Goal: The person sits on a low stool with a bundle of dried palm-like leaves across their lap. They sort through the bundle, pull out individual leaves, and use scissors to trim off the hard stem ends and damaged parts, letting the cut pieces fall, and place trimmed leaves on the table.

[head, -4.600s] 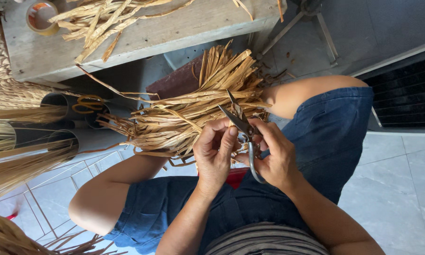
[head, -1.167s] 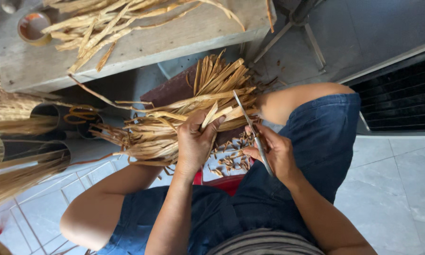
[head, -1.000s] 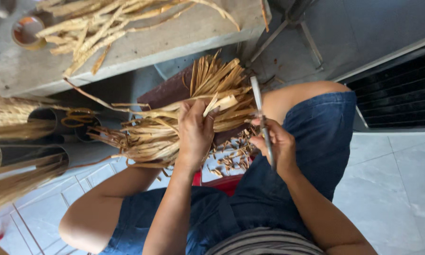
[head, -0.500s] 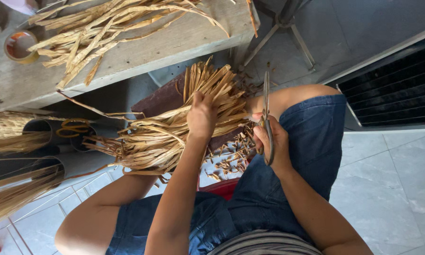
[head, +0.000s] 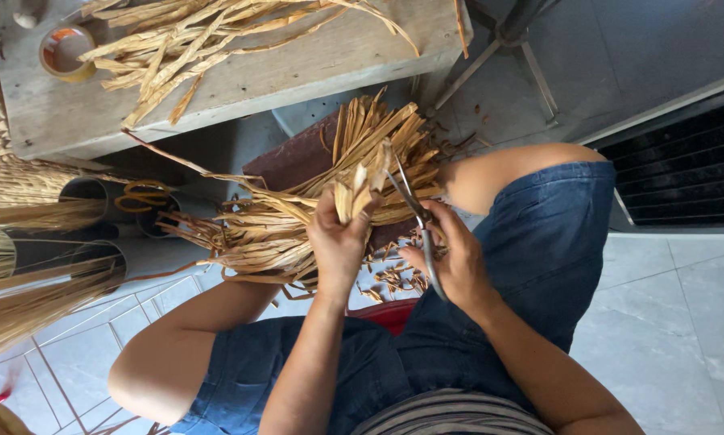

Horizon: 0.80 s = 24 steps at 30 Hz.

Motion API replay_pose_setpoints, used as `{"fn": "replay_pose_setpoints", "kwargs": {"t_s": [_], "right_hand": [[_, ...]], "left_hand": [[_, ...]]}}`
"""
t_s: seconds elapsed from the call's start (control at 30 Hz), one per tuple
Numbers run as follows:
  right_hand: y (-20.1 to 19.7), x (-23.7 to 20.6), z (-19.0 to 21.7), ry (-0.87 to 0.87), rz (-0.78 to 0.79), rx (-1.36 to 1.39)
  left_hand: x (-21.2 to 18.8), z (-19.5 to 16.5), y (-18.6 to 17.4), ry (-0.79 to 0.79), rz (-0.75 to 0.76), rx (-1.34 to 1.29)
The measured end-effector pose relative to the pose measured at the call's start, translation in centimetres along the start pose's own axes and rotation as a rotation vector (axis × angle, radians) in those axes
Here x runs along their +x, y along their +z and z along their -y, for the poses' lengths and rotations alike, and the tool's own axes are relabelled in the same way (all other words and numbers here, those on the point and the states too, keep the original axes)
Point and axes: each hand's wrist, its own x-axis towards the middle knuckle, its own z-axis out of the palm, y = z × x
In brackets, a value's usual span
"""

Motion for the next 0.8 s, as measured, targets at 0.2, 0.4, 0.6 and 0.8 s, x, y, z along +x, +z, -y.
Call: {"fn": "replay_pose_setpoints", "kwargs": {"t_s": [0.2,0.4,0.6,0.8], "right_hand": [[-0.1,0.3,1.4,-0.099,-0.040,0.008],[-0.3,0.1,-0.3,0.125,0.040,0.319],[-0.6,0.6,0.6,-0.183,-0.084,0.102],[-1.6,1.0,3.5,-0.166,-0.104,-0.070]], "left_hand": [[-1.9,-0.7,1.2,-0.016,0.010,0.051],[-1.7,-3.8,0.1,-0.083,0.117,0.162],[-1.9,-5.9,0.4,0.290,0.151,0.406],[-3.4,-7.0,1.7,0.310,0.043,0.559]]}}
